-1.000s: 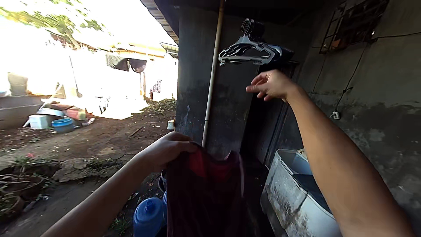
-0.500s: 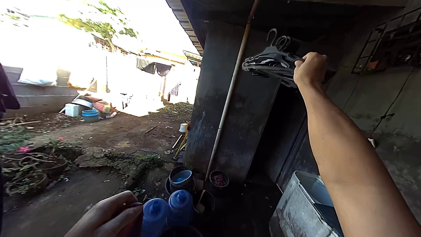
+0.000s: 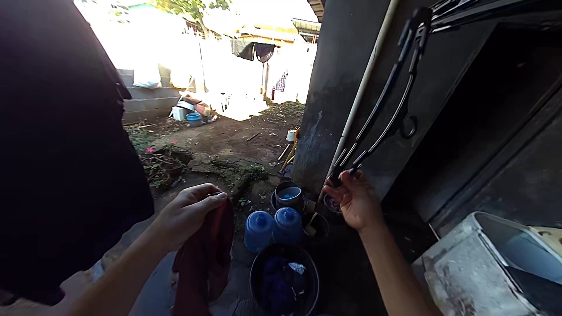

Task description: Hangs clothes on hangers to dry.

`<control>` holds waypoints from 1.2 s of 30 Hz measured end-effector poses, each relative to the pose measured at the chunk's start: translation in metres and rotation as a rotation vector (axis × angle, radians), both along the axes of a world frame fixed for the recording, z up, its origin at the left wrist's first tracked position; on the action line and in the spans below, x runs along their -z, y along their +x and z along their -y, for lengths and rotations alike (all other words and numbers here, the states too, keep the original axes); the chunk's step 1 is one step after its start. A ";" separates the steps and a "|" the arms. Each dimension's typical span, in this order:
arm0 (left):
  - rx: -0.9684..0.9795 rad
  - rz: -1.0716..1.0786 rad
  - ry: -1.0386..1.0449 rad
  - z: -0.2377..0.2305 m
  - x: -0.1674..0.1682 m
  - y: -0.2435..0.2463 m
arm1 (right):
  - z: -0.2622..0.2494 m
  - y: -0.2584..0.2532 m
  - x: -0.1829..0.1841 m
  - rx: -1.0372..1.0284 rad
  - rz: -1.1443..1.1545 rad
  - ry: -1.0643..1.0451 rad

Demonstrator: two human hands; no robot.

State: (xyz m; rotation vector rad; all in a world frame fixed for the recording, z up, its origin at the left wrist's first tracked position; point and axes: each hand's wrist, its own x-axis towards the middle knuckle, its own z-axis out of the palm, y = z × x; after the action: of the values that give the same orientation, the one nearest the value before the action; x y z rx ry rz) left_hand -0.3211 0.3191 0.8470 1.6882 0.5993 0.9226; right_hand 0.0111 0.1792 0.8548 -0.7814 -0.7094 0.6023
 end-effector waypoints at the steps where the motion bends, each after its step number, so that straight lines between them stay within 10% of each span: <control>1: 0.030 0.000 -0.010 0.005 -0.002 0.007 | -0.001 -0.022 0.029 -0.044 -0.002 -0.003; 6: 0.191 0.020 -0.045 0.030 0.000 0.040 | -0.011 -0.100 0.122 -0.167 0.210 0.071; 11: 0.271 0.207 -0.202 0.054 0.001 0.048 | 0.009 -0.094 0.168 -0.051 0.619 -0.285; 18: 0.035 0.516 -0.475 0.062 0.020 0.067 | 0.080 -0.040 0.147 0.183 1.040 -0.563; 29: 0.261 0.372 0.361 0.069 0.043 0.083 | 0.152 0.009 0.122 -0.115 0.607 -0.778; 36: 0.279 0.499 0.199 0.098 0.052 0.109 | 0.143 -0.017 0.133 -0.015 0.590 -0.352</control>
State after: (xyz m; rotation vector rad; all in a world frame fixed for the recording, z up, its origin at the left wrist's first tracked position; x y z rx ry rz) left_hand -0.2121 0.2209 0.7954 1.5776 -0.0630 1.1685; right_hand -0.0057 0.0363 0.7213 -1.3077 -1.1657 0.5159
